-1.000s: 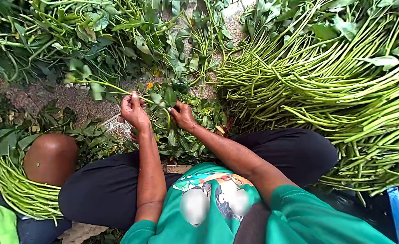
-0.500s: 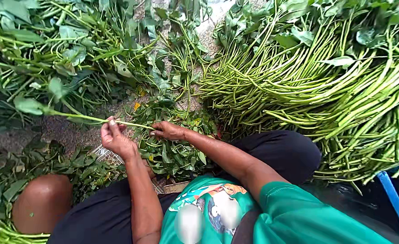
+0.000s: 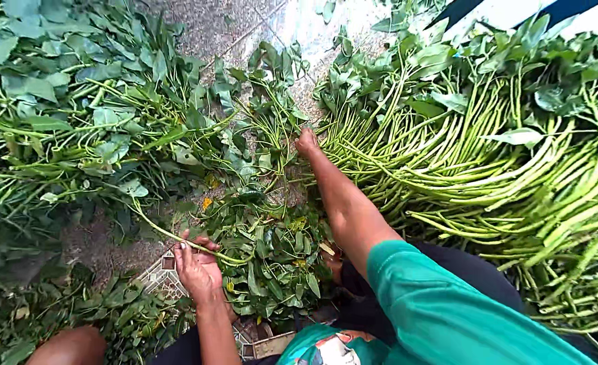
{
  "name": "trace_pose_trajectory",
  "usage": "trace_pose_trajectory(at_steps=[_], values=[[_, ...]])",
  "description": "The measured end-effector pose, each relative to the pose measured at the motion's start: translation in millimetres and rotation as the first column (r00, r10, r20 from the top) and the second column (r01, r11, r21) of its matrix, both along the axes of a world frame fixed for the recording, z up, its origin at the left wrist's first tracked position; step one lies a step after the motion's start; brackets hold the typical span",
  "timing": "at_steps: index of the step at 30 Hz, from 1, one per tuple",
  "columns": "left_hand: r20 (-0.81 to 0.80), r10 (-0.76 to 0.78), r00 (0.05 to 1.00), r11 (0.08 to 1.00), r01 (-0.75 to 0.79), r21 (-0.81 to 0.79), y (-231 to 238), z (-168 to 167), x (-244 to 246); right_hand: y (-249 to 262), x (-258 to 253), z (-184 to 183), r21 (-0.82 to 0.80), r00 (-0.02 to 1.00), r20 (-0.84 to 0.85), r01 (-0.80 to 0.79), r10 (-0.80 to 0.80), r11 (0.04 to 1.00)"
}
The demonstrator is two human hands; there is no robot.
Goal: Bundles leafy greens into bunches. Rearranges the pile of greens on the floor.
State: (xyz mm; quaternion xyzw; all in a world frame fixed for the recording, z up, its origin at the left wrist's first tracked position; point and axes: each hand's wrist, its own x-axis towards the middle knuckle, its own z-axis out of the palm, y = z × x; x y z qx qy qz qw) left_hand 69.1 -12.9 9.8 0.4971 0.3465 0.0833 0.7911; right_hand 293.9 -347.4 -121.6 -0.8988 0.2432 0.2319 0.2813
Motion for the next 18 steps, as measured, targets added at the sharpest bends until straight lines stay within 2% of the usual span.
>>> trace_pose_trajectory(at_steps=[2, 5, 6, 8, 10, 11, 13, 14, 15, 18], values=[[0.009, 0.009, 1.000, 1.000, -0.009, 0.026, 1.7, -1.9, 1.2, -0.1, 5.5, -10.4, -0.007, 1.000, -0.011, -0.019, 0.019, 1.000], [0.024, -0.030, 0.999, 1.000, 0.030, 0.005, 3.3, -4.0, 0.0, 12.9, 3.2, 1.0, -0.006, 0.997, -0.005, -0.079, 0.079, 0.997], [0.025, -0.049, 0.998, 0.999, 0.049, -0.021, 2.9, -3.4, 0.1, 20.9, 1.8, 6.2, 0.031, 0.995, 0.039, -0.094, 0.093, 0.995], [0.023, -0.084, 0.996, 0.995, 0.085, -0.058, 0.3, -1.3, 1.6, 42.2, -3.5, 23.4, 0.201, 0.982, 0.154, -0.137, 0.107, 0.970], [0.016, -0.127, 0.992, 0.990, 0.128, -0.064, -1.3, 1.6, 2.5, 70.7, -25.1, 43.9, 0.438, 0.965, 0.251, -0.187, 0.080, 0.879], [0.003, -0.139, 0.990, 0.989, 0.139, -0.057, -2.1, 3.5, 2.9, 85.9, -42.7, 52.6, 0.564, 0.961, 0.274, -0.194, 0.040, 0.803], [-0.022, -0.161, 0.987, 0.987, 0.161, -0.030, -1.1, 6.9, 1.2, 120.3, -89.9, 64.6, 0.780, 0.973, 0.222, -0.136, -0.067, 0.611], [-0.038, -0.166, 0.985, 0.986, 0.166, -0.005, -1.0, 8.0, 0.8, 136.3, -115.4, 66.2, 0.827, 0.975, 0.203, -0.123, -0.087, 0.548], [-0.057, -0.180, 0.982, 0.983, 0.182, 0.026, -0.4, 8.1, -0.4, 149.8, -141.5, 65.6, 0.822, 0.972, 0.226, -0.158, -0.059, 0.547], [-0.143, -0.300, 0.943, 0.935, 0.320, 0.153, 5.0, 6.5, -9.9, 176.1, -211.2, 71.1, 0.677, 0.937, 0.319, -0.332, 0.144, 0.657]])
